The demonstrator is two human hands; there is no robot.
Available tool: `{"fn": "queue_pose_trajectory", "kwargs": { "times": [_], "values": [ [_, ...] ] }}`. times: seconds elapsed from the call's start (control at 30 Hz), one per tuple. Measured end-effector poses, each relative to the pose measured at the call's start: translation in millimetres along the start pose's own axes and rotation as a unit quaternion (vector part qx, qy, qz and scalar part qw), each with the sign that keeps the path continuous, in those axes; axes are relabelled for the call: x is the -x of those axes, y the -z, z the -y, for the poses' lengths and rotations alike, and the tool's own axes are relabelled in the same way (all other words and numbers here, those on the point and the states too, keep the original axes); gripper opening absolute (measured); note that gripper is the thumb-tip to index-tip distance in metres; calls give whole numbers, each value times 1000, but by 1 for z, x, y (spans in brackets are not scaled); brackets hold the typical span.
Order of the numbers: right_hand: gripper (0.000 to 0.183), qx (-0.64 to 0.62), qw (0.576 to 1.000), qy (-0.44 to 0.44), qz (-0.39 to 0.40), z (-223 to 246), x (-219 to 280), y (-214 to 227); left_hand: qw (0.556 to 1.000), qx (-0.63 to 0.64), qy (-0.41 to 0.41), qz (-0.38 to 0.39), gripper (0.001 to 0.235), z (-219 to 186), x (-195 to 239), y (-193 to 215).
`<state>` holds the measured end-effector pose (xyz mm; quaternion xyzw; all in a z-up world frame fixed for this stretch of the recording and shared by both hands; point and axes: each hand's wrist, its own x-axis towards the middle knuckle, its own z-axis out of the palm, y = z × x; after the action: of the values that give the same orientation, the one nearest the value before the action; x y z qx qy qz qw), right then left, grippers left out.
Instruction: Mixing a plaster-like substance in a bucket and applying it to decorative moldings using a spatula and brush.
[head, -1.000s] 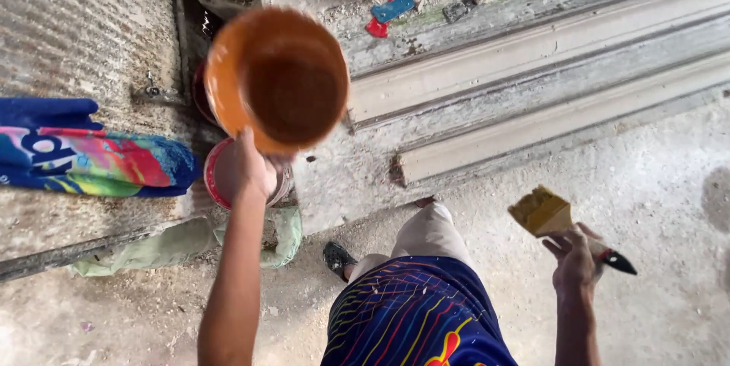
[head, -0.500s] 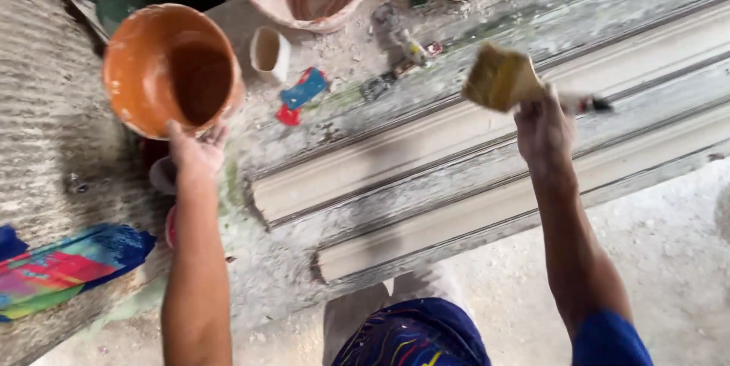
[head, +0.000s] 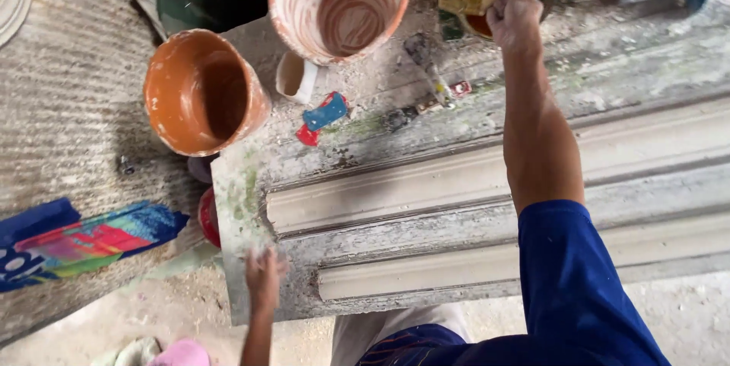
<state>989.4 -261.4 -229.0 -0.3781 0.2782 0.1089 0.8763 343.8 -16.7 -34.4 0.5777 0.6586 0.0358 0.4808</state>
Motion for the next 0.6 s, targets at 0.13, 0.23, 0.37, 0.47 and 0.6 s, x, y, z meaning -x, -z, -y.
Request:
{"fn": "queue_pose_trajectory", "kwargs": {
  "times": [0.13, 0.23, 0.37, 0.47, 0.6],
  "values": [
    [38, -19, 999, -7, -25, -2, -27, -5, 990, -141, 6, 2, 61, 74, 36, -1],
    [29, -10, 998, -19, -67, 7, -10, -9, 985, -170, 5, -14, 56, 145, 41, 2],
    [22, -98, 994, -22, -46, 7, -57, 33, 952, -211, -220, -8, 47, 192, 55, -10],
    [22, 8, 998, 41, 39, 44, 81, 9, 905, -242, -348, 21, 47, 182, 64, -31],
    [25, 123, 975, 133, 125, 46, 219, 42, 835, -318, -448, 17, 49, 185, 70, -58]
  ]
}}
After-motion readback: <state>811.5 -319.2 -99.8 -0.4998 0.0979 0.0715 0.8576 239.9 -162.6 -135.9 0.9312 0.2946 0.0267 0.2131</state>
